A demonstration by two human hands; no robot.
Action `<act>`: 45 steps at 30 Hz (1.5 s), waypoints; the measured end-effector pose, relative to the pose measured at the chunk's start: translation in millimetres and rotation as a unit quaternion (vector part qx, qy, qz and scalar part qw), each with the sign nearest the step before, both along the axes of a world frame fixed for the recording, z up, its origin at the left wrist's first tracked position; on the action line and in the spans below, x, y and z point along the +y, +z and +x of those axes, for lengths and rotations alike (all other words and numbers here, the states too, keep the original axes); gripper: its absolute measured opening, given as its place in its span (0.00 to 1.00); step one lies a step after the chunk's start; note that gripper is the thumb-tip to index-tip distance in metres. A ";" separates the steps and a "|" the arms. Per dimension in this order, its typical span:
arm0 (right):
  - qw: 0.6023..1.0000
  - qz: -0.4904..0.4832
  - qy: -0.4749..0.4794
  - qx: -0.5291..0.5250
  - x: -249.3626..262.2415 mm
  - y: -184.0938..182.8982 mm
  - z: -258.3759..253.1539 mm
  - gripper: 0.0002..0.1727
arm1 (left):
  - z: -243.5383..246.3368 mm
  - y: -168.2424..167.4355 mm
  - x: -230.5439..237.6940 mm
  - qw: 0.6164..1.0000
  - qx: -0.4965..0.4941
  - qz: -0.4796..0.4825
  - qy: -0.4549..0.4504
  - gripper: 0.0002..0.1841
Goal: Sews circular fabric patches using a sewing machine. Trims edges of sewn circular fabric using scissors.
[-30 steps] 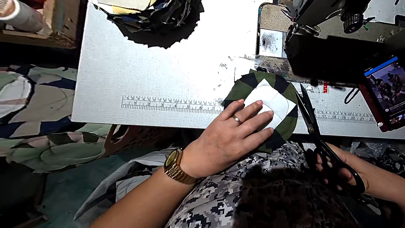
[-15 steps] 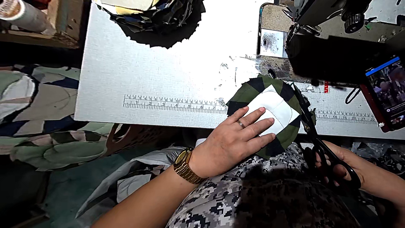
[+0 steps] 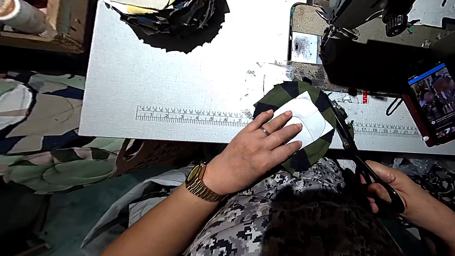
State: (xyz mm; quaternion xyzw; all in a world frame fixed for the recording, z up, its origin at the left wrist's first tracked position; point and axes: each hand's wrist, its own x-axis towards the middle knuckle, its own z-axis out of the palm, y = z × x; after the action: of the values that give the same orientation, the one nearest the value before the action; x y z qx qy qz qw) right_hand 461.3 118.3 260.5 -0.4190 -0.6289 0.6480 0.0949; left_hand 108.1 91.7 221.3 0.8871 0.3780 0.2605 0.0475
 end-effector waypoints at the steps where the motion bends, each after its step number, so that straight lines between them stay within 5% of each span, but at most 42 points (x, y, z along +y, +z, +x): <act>1: 1.000 -0.003 0.000 0.001 -0.6 -0.1 -0.5 0.20 | 0.9 0.5 -0.6 1.000 0.009 0.003 0.006 0.16; 10: 0.992 -0.065 0.111 -0.014 13.4 -3.1 8.7 0.40 | 3.3 -2.2 -3.4 1.000 -0.007 -0.006 -0.010 0.18; 21: 0.990 -0.026 0.132 -0.052 22.8 3.5 0.6 0.36 | 0.4 -4.1 -3.7 0.999 -0.028 -0.026 -0.039 0.19; 34: 0.999 0.009 0.036 -0.013 13.4 3.9 -4.9 0.25 | -9.3 -0.6 5.8 0.999 -0.010 -0.017 -0.032 0.17; 45: 0.986 -0.052 0.155 -0.028 18.1 3.5 12.3 0.39 | 7.8 -6.5 -7.1 0.997 0.007 0.033 0.065 0.19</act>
State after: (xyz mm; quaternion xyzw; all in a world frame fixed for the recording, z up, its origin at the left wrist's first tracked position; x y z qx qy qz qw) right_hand 473.6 136.4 264.0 -0.3389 -0.6539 0.6748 -0.0466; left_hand 116.0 84.6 214.8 0.8638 0.4259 0.2692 -0.0017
